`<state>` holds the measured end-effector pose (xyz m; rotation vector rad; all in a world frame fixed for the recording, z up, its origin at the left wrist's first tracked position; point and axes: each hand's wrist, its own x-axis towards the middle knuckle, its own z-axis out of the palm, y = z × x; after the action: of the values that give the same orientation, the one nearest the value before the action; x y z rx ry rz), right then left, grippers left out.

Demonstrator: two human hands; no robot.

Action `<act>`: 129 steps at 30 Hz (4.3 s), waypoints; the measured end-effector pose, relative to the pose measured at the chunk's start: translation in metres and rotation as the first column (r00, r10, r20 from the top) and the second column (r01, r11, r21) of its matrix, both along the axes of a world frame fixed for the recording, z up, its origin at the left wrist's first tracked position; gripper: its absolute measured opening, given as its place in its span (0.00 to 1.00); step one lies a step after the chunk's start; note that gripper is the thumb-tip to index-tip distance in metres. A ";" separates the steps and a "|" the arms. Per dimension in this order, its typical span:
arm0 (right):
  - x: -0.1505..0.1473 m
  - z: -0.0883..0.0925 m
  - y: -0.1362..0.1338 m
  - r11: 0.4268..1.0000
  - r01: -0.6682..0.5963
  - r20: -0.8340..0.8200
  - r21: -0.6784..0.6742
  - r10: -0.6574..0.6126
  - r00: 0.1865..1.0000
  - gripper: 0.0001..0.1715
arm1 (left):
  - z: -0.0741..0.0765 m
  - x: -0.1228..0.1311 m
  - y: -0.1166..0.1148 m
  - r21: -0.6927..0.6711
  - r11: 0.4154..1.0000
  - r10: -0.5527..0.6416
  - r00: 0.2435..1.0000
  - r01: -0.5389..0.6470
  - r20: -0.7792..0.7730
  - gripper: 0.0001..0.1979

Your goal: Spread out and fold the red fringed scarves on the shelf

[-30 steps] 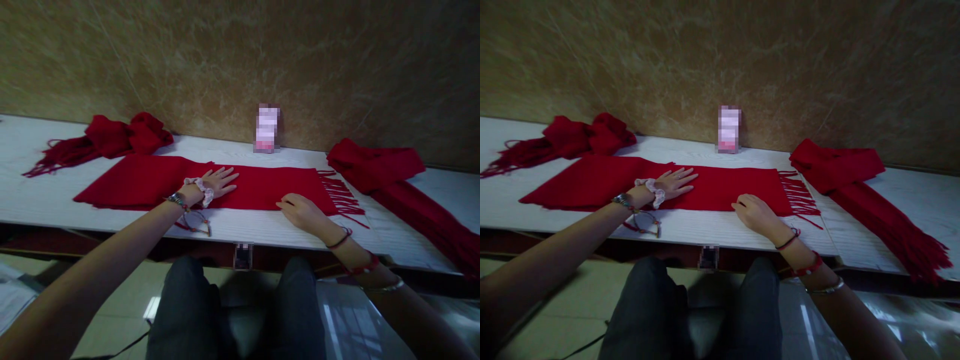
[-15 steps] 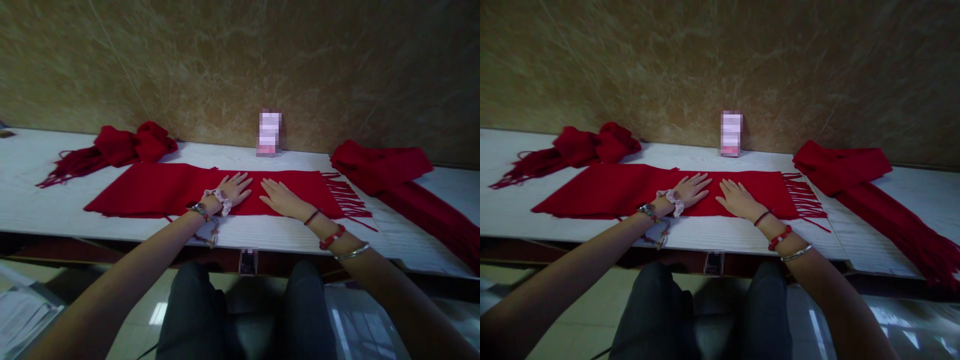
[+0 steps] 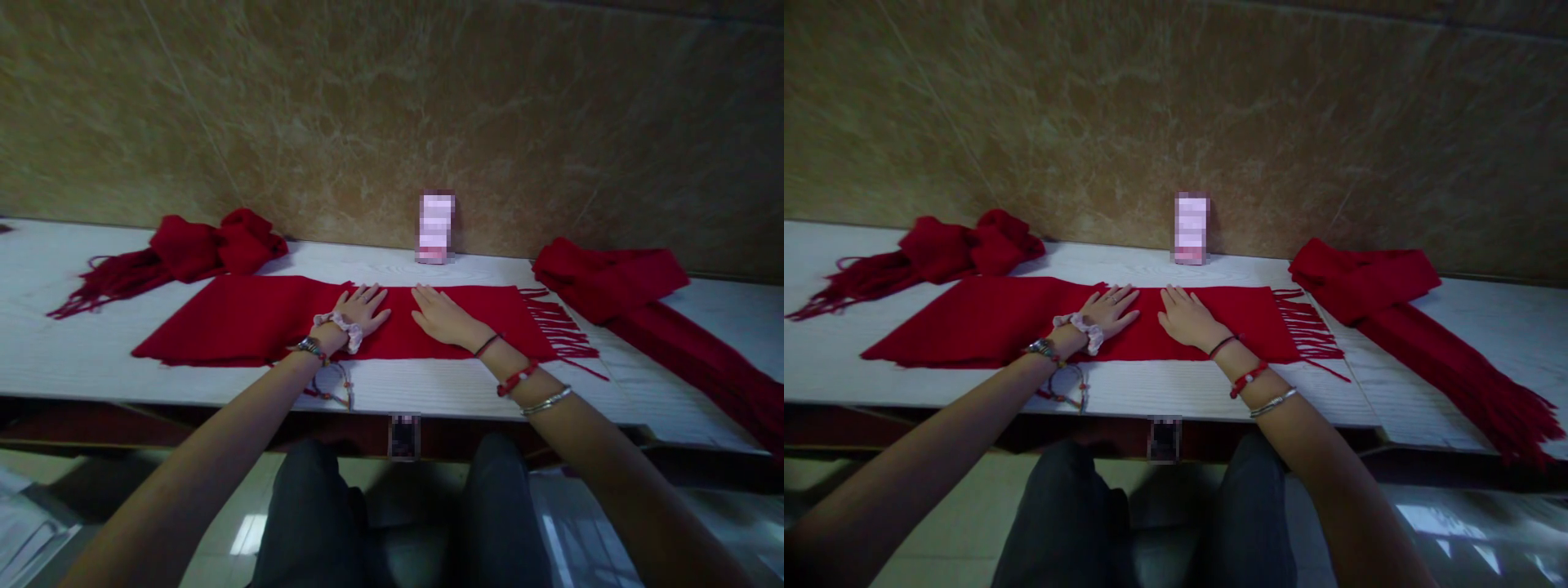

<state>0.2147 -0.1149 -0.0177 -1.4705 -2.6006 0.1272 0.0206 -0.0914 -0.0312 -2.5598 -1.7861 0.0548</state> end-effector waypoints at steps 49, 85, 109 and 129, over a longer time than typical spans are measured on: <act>0.042 0.006 -0.042 0.915 -0.369 -0.229 0.165 0.400 0.888 0.22 | 0.031 0.007 -0.050 0.054 0.880 -0.468 0.881 0.472 -0.070 0.13; 0.048 -0.011 -0.056 0.899 -0.435 0.017 0.053 0.435 0.900 0.27 | 0.006 -0.001 -0.049 -0.078 0.953 -0.298 0.952 0.293 -0.074 0.25; -0.008 -0.014 -0.005 0.995 -0.078 0.016 -0.061 0.079 0.997 0.35 | -0.001 -0.023 -0.010 0.003 0.999 0.052 0.999 -0.052 -0.007 0.28; 0.116 -0.016 0.017 0.955 0.293 0.113 -0.043 -0.286 0.951 0.30 | 0.003 -0.021 -0.012 -0.022 0.998 0.056 0.998 -0.056 0.008 0.28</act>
<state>0.3305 -0.0976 -0.0341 -1.9095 -2.4406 0.0942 -0.0001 -0.1029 -0.0279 -2.5283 -1.8708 0.0641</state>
